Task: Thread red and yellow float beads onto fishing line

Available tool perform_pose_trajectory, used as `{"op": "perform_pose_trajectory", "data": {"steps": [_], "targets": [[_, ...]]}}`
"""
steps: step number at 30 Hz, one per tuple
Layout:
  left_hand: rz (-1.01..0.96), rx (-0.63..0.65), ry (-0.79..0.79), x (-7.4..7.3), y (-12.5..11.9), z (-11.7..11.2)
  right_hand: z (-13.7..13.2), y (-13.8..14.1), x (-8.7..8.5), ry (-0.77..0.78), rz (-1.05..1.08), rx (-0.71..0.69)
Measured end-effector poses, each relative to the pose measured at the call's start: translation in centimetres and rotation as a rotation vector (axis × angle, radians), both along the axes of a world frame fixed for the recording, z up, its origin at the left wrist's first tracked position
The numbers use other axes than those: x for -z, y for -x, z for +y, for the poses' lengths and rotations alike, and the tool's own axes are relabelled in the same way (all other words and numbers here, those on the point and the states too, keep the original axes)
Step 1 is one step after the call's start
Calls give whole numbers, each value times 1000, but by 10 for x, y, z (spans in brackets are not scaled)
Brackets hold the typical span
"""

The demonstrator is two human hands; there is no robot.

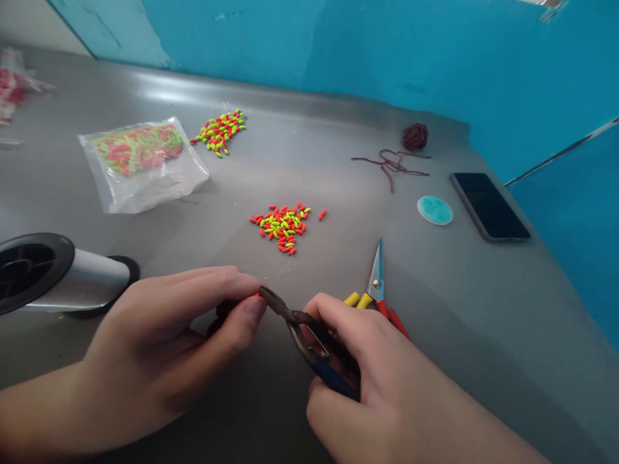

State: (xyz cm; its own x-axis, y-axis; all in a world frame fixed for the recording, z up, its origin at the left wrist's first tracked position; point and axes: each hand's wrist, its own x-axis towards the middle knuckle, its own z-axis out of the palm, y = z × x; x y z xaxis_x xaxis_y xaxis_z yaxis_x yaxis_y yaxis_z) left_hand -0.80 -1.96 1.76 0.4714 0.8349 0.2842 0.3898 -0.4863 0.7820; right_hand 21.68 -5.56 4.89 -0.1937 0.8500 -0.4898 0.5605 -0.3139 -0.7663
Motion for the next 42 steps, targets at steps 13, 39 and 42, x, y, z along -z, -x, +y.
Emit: {"op": "perform_pose_trajectory", "data": {"steps": [13, 39, 42], "targets": [[-9, -18, 25, 2, -2, 0, 3, 5, 1, -80, -43, 7], [61, -100, -72, -3, -2, 0, 10, 2, 3, -186, -24, -66], [62, -106, -74, -3, -2, 0, 9, 1, 4, -185, -7, -62]]}}
